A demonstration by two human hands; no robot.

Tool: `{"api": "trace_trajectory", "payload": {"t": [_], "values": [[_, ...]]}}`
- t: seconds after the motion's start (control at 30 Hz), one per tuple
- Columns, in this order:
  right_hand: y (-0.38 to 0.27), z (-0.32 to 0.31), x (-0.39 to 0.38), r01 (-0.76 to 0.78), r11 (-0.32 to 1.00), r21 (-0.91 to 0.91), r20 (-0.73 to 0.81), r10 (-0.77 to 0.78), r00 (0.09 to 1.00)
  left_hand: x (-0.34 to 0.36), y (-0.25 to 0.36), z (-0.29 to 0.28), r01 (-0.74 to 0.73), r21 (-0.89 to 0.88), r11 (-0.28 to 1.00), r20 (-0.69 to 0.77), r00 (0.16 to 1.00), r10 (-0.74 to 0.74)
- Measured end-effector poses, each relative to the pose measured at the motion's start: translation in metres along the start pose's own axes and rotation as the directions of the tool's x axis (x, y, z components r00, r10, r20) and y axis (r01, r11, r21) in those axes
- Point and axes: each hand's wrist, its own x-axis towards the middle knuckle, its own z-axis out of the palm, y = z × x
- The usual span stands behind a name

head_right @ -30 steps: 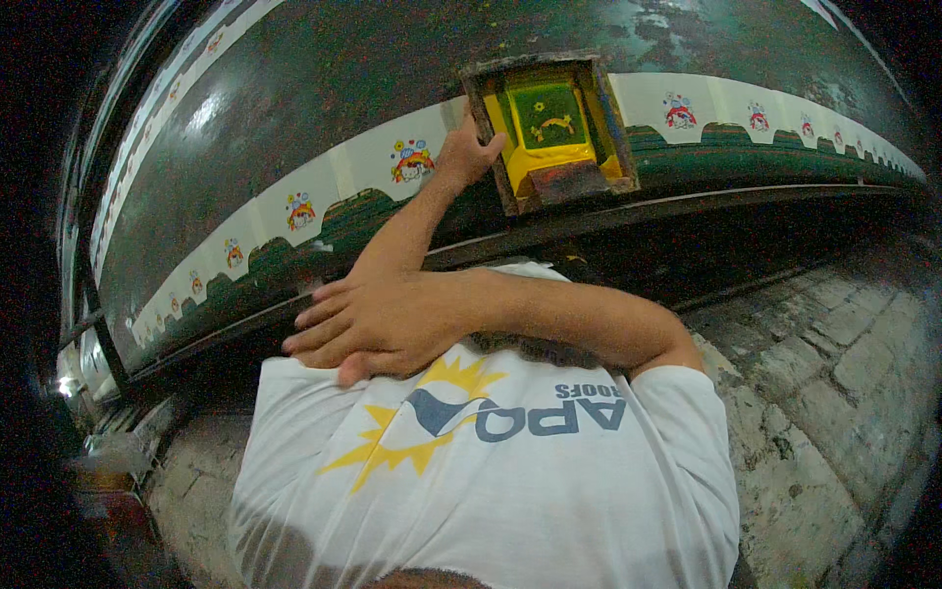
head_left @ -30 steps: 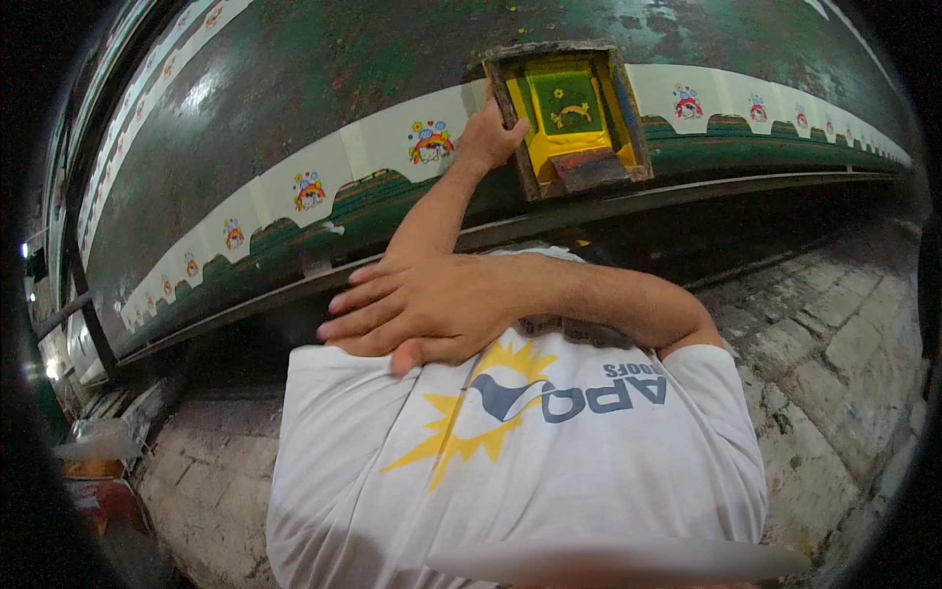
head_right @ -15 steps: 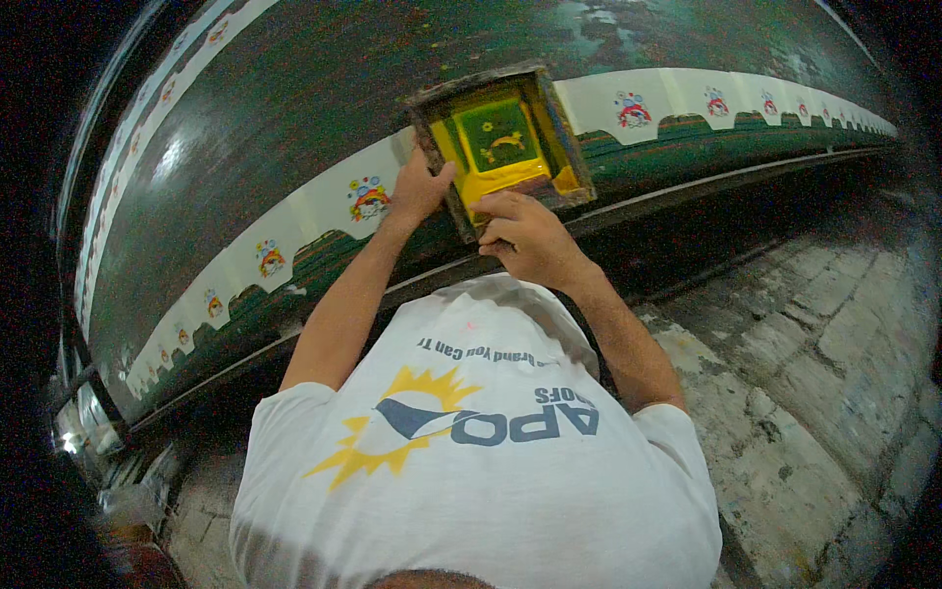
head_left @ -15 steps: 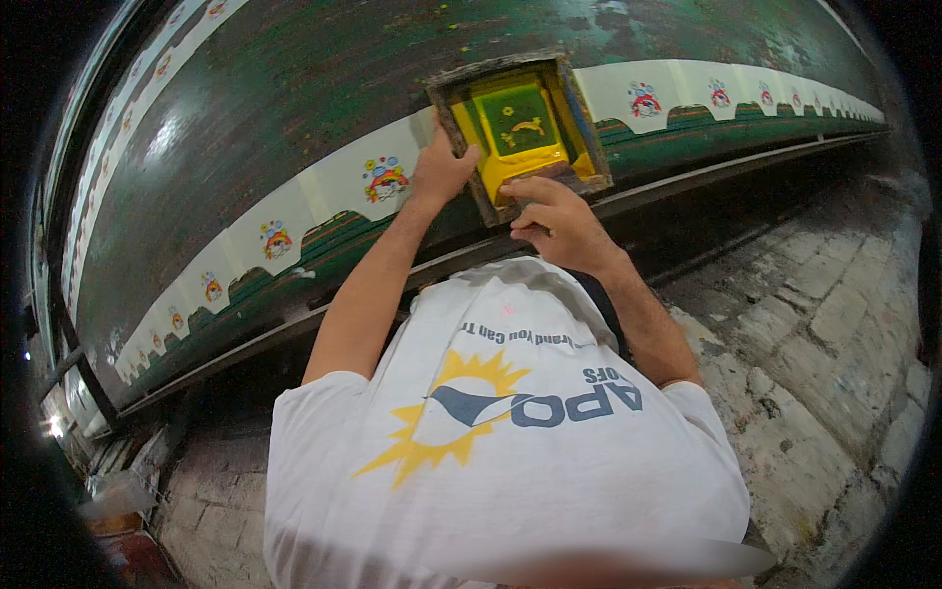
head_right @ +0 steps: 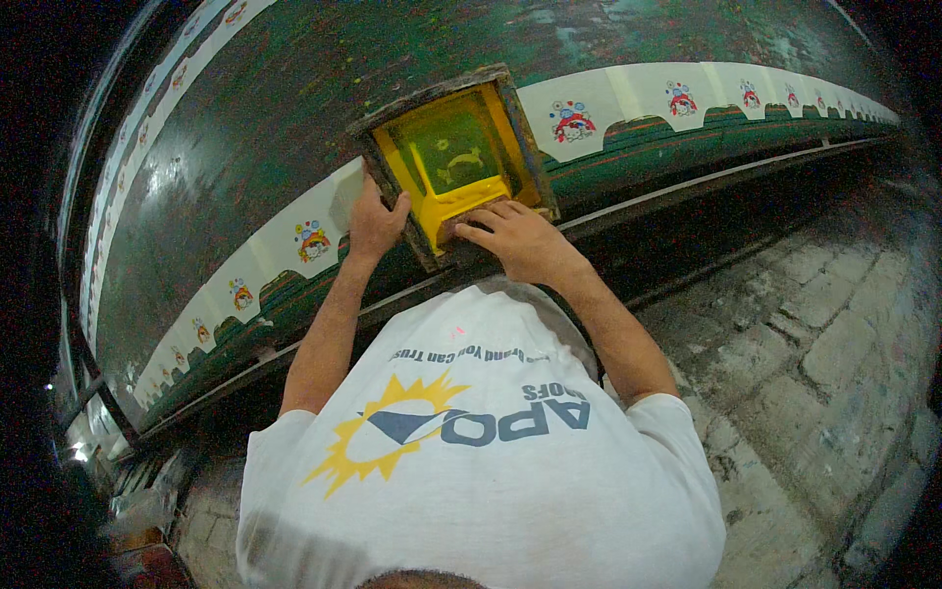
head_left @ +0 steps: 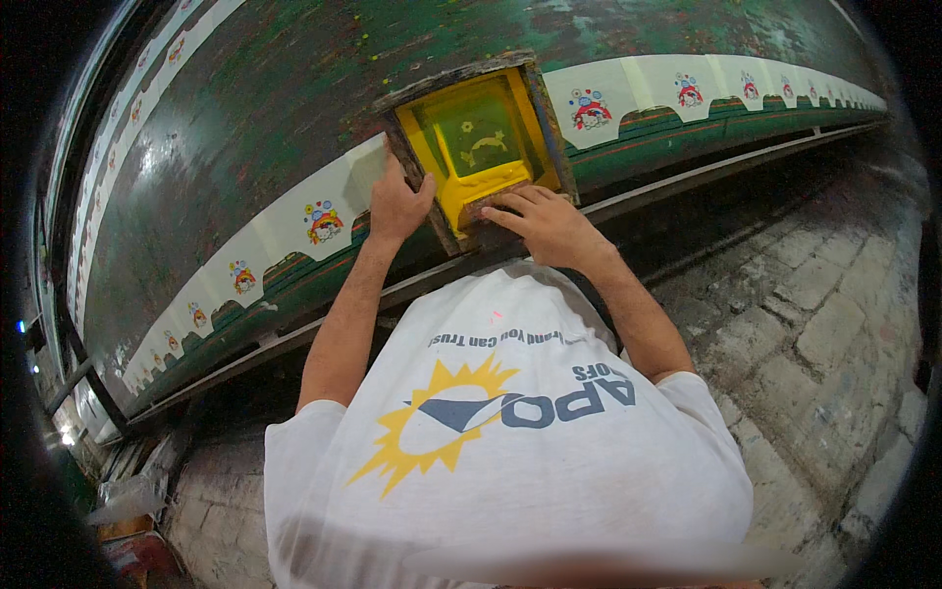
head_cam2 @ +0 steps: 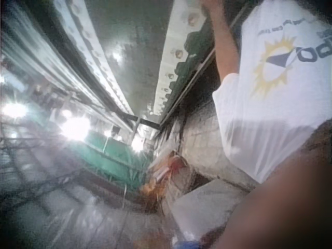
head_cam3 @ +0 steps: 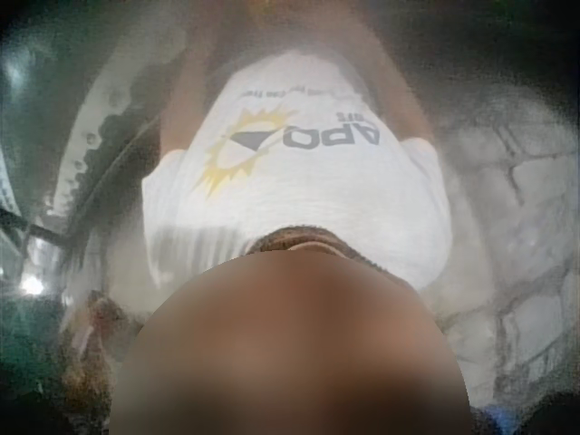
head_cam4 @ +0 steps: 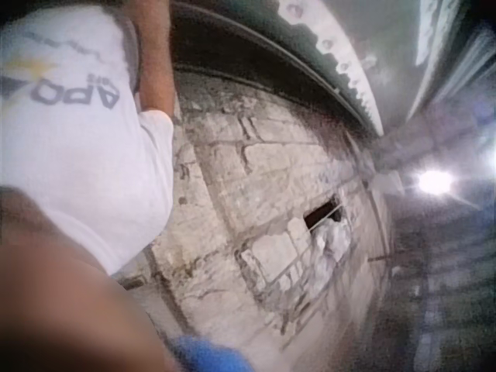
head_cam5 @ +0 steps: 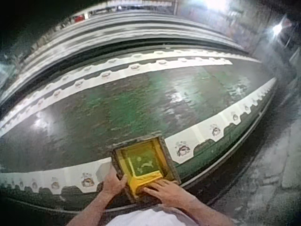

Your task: The person uses a squeegee to spread yellow ink across a screen-printing frame with a green design. They then pour more yellow ink from a yellow container into the frame and continue spreading the ink evenly across the screen.

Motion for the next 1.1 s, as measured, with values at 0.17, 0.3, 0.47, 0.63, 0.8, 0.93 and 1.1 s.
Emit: {"api": "trace_trajectory", "payload": {"t": [0.17, 0.3, 0.47, 0.63, 0.8, 0.93, 1.1], "values": [[0.065, -0.026, -0.038, -0.041, 0.999, 0.031, -0.091, 0.043, 0.995, 0.031, 0.052, 0.051, -0.002, 0.011, 1.0, 0.015, 1.0, 0.002], [0.117, -0.046, -0.068, -0.076, 0.996, -0.05, -0.164, 0.067, 0.984, 0.051, 0.101, 0.086, 0.058, -0.056, 0.997, 0.052, 0.997, -0.056], [0.159, -0.054, -0.09, -0.135, 0.988, -0.08, -0.147, 0.122, 0.982, 0.074, 0.134, 0.121, 0.012, -0.115, 0.993, 0.003, 1.0, -0.012], [0.173, -0.053, -0.098, -0.156, 0.988, -0.01, -0.142, 0.154, 0.978, 0.083, 0.132, 0.133, 0.093, -0.208, 0.974, 0.074, 0.994, -0.079], [0.177, -0.053, -0.094, -0.142, 0.989, -0.03, -0.14, 0.137, 0.981, 0.084, 0.131, 0.134, 0.129, -0.148, 0.981, 0.069, 0.99, -0.12], [0.181, -0.058, -0.091, -0.12, 0.993, -0.007, -0.102, 0.119, 0.988, 0.083, 0.132, 0.135, 0.133, -0.156, 0.979, 0.096, 0.988, -0.119], [0.181, -0.066, -0.088, -0.098, 0.992, 0.083, -0.163, 0.111, 0.98, 0.084, 0.132, 0.137, 0.041, -0.098, 0.994, 0.016, 0.999, -0.04]]}}
